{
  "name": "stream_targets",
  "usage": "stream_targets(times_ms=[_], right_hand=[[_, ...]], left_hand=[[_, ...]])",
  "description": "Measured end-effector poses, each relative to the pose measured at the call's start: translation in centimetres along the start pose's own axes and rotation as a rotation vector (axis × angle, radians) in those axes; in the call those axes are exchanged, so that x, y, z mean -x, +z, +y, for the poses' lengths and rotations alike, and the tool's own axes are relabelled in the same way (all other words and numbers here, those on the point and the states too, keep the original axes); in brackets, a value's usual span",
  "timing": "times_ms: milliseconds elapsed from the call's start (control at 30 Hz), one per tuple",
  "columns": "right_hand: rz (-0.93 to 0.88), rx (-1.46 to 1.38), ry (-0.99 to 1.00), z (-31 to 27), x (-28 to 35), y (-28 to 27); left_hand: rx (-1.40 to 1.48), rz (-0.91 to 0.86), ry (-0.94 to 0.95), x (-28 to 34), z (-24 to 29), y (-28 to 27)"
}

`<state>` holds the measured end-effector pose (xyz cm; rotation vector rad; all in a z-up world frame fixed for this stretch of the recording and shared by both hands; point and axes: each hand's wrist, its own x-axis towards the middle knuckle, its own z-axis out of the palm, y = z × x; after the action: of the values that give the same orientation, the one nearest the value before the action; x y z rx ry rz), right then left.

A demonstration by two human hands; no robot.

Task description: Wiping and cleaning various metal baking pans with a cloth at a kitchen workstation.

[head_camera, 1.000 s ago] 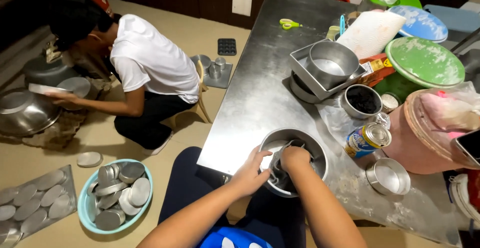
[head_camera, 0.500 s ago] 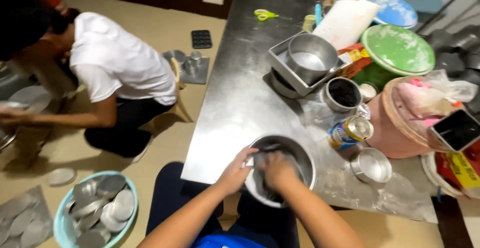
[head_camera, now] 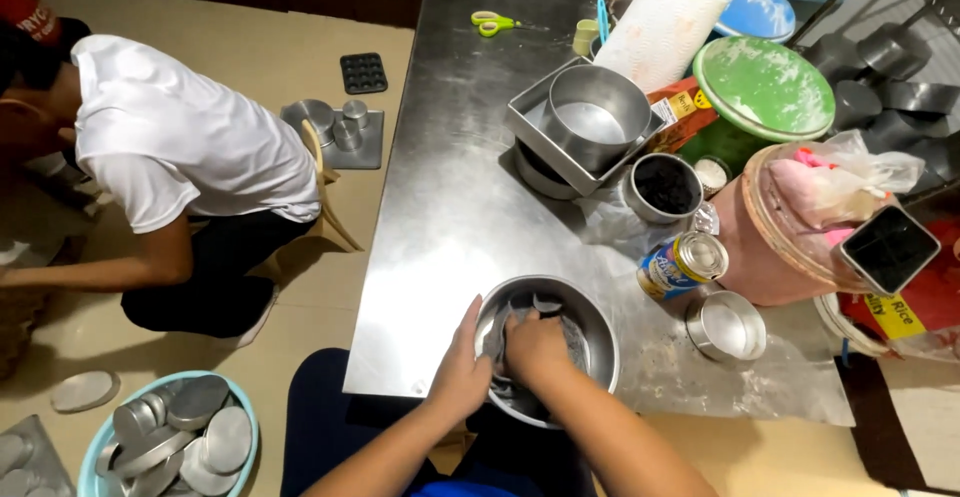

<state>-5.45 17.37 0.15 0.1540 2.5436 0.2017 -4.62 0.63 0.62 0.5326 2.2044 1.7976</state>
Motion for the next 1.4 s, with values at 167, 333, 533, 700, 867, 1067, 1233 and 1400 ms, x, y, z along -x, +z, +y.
stream_targets(times_ms=[167, 333, 533, 700, 867, 1067, 1233, 1400], right_hand=[[0.038, 0.218, -0.146, 0.3, 1.8, -1.1], [-0.046, 0.145, -0.273, -0.9, 4.7, -4.3], [0.060, -0.104, 0.113, -2.8, 2.2, -6.0], [0.210, 0.088, -0.279, -1.8, 0.1, 1.3], [-0.079, -0.387, -0.030, -1.4, 4.4, -3.6], [-0.343, 0.233, -0.518, 2.1, 5.7, -4.1], [-0.292, 0.003, -0.169, 1.7, 3.5, -6.3], [-0.248, -0.034, -0.277, 0.0, 2.3, -4.0]], left_hand=[[0.014, -0.107, 0.060, -2.4, 2.7, -2.6], [-0.028, -0.111, -0.444, -3.2, 7.2, -3.3], [-0.062, 0.347, 0.246, 0.8, -2.3, 3.6], [0.003, 0.061, 0.064, -2.9, -1.7, 0.0], [0.133, -0.139, -0.101, -8.3, -0.9, -1.7], [0.148, -0.265, 0.003, -9.2, -3.0, -1.0], [0.394, -0.029, -0.026, -6.7, -1.1, 0.5], [0.495, 0.151, -0.087, -5.3, -0.9, 0.8]])
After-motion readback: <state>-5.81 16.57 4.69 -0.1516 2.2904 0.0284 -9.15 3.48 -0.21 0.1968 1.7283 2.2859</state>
